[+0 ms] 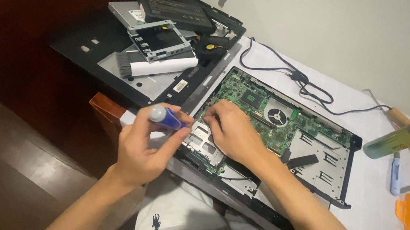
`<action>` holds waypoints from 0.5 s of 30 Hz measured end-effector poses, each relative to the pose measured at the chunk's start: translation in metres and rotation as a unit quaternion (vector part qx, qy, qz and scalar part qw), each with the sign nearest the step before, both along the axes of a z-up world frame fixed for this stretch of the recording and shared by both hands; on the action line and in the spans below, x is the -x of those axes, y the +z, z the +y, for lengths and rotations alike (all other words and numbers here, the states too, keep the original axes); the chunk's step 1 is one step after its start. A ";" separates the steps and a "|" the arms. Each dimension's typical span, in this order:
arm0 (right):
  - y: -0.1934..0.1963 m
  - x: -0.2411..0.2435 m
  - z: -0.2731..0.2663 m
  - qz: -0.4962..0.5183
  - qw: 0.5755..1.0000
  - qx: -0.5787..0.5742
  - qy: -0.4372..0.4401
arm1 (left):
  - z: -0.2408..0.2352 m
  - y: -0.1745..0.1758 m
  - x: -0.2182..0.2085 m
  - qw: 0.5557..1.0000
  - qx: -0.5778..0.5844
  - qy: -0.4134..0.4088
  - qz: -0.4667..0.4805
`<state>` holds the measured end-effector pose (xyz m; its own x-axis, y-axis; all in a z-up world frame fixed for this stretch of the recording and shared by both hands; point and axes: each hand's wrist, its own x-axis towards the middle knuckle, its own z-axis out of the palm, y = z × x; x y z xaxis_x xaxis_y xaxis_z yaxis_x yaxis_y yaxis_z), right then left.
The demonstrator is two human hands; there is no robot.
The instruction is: Diagnosing and testing a laptop motherboard using a digital multimeter and small hand tools.
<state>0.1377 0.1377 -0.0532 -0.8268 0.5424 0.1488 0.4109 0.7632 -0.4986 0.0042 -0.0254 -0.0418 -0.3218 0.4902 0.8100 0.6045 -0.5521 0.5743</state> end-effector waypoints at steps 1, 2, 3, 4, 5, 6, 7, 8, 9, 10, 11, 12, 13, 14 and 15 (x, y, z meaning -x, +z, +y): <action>-0.003 0.000 0.000 0.000 1.000 -0.001 0.000 | 0.000 0.001 -0.001 1.000 -0.001 0.000 0.000; -0.006 0.001 0.000 -0.002 1.000 -0.012 -0.003 | 0.000 0.002 -0.001 1.000 0.007 0.002 0.009; -0.009 0.001 -0.001 -0.005 1.000 -0.022 -0.006 | 0.001 0.003 -0.002 1.000 0.016 0.002 0.018; -0.013 0.001 0.000 -0.005 1.000 -0.022 -0.007 | 0.000 0.004 -0.002 1.000 0.016 0.002 0.018; -0.017 0.001 0.001 -0.006 1.000 -0.029 -0.009 | -0.001 0.004 -0.002 0.999 0.026 0.006 0.024; -0.020 0.001 0.002 -0.007 0.999 -0.035 -0.010 | -0.002 0.005 -0.003 0.999 0.037 0.010 0.031; -0.020 0.000 0.002 -0.007 0.999 -0.036 -0.010 | -0.002 0.006 -0.003 0.999 0.037 0.010 0.031; -0.019 -0.001 0.001 -0.006 0.999 -0.029 -0.014 | -0.002 0.007 -0.003 0.999 0.040 0.007 0.036; -0.019 -0.001 0.000 -0.006 1.000 -0.022 -0.018 | -0.002 0.008 -0.003 0.998 0.043 0.006 0.040; -0.017 -0.001 -0.002 -0.005 1.000 -0.023 -0.017 | -0.003 0.008 -0.002 0.998 0.043 0.006 0.041; -0.015 0.000 -0.004 0.002 1.000 -0.014 -0.020 | -0.004 0.008 -0.002 0.998 0.051 0.005 0.045; -0.013 0.000 -0.005 0.010 1.000 -0.005 -0.024 | -0.004 0.009 -0.002 0.997 0.059 0.004 0.049; -0.014 0.000 -0.006 0.010 1.000 -0.005 -0.024 | -0.004 0.009 -0.002 0.997 0.059 0.004 0.049; -0.014 0.000 -0.007 0.016 0.999 -0.002 -0.031 | -0.004 0.009 -0.003 0.997 0.062 0.004 0.047; -0.015 0.000 -0.007 0.022 0.999 0.001 -0.038 | -0.004 0.010 -0.003 0.997 0.065 0.003 0.045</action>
